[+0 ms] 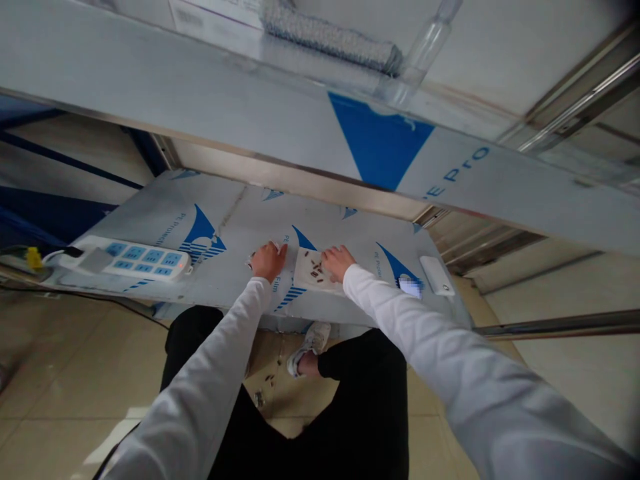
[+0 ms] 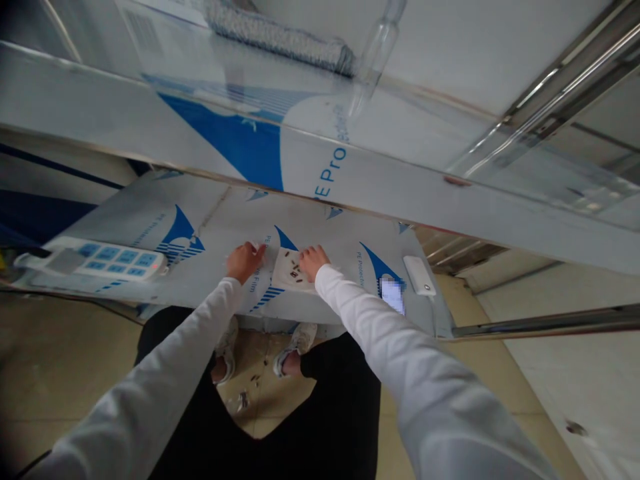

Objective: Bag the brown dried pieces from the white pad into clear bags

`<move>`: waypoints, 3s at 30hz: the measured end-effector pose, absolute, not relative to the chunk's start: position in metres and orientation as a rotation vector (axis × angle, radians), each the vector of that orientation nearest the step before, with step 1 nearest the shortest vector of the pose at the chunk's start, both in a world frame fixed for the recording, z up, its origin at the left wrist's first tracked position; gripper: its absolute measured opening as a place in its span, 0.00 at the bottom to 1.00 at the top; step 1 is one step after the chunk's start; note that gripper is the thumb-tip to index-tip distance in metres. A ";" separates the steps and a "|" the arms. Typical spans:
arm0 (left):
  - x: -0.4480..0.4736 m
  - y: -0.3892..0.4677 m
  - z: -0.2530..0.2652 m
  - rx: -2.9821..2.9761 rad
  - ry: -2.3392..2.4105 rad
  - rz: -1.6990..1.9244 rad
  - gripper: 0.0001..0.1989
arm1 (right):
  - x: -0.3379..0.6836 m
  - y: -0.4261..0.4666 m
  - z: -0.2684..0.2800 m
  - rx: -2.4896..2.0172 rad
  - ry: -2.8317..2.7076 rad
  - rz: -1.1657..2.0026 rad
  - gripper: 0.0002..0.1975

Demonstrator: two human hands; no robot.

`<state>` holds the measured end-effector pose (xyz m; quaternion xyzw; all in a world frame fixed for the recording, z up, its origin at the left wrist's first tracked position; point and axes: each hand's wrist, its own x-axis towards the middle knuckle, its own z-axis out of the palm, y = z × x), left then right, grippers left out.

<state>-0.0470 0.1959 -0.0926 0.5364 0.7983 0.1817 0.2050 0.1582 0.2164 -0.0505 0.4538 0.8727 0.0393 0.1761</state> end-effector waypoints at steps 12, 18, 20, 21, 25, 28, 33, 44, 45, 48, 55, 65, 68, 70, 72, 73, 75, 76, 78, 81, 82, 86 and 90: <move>-0.046 0.208 -0.083 1.466 2.272 0.257 0.17 | 0.279 0.190 -0.091 2.241 2.193 0.001 0.37; -0.047 0.171 -0.045 1.546 2.360 0.423 0.13 | 0.233 0.151 -0.082 2.669 2.862 -0.337 0.22; -0.037 0.146 -0.031 1.629 2.344 0.531 0.14 | 0.196 0.135 -0.072 2.558 3.065 -0.927 0.15; -0.030 0.134 -0.026 1.674 2.314 0.587 0.14 | 0.177 0.128 -0.067 2.485 3.080 -1.240 0.15; -0.002 0.088 -0.018 1.816 1.891 0.975 0.13 | 0.123 0.106 -0.052 2.159 2.829 -2.259 0.15; 0.010 0.064 -0.024 1.745 1.654 1.029 0.12 | 0.125 0.088 -0.057 2.135 2.646 -2.447 0.16; 0.026 0.028 -0.045 1.820 1.805 0.754 0.08 | 0.160 0.043 -0.078 2.466 2.886 -1.327 0.09; 0.035 0.010 -0.007 1.804 1.760 0.775 0.07 | 0.188 0.011 -0.047 1.834 3.215 -1.708 0.23; 0.033 0.011 -0.003 1.773 1.741 0.790 0.08 | 0.188 0.012 -0.045 1.730 3.193 -1.833 0.26; 0.030 0.012 0.002 1.707 1.661 0.814 0.09 | 0.185 0.017 -0.042 1.664 3.179 -1.944 0.40; 0.017 0.018 0.001 1.722 1.595 0.744 0.09 | 0.172 0.027 -0.044 1.676 3.002 -2.255 0.30; -0.018 0.037 0.005 1.752 1.888 0.675 0.19 | 0.181 0.086 -0.052 2.026 2.935 -1.629 0.25; -0.035 0.034 -0.021 1.610 1.901 0.647 0.20 | 0.192 0.145 -0.055 1.865 2.828 -0.698 0.24; -0.045 0.029 -0.039 1.544 1.917 0.582 0.20 | 0.192 0.182 -0.055 1.655 2.663 -0.343 0.24; -0.052 0.025 -0.052 1.494 1.940 0.528 0.19 | 0.186 0.210 -0.056 1.523 2.561 -0.207 0.24; -0.055 0.023 -0.057 1.475 1.948 0.510 0.19 | 0.180 0.220 -0.057 1.477 2.532 -0.174 0.24; -0.060 0.021 -0.062 1.449 1.955 0.479 0.18 | 0.169 0.233 -0.060 1.365 2.467 -0.086 0.26; -0.062 0.020 -0.064 1.442 1.958 0.463 0.17 | 0.163 0.236 -0.061 1.311 2.439 -0.045 0.27; -0.065 0.020 -0.066 1.428 1.978 0.426 0.17 | 0.155 0.239 -0.063 1.219 2.400 0.033 0.29; -0.068 0.020 -0.070 1.427 2.022 0.387 0.17 | 0.148 0.240 -0.064 1.118 2.375 0.127 0.31; -0.068 0.020 -0.072 1.436 2.031 0.381 0.17 | 0.147 0.239 -0.063 1.091 2.376 0.152 0.31; -0.066 0.025 -0.081 1.496 2.060 0.355 0.17 | 0.141 0.233 -0.059 1.024 2.406 0.217 0.26; -0.061 0.059 -0.085 1.573 2.071 0.481 0.15 | 0.148 0.225 -0.052 1.067 2.471 0.221 0.26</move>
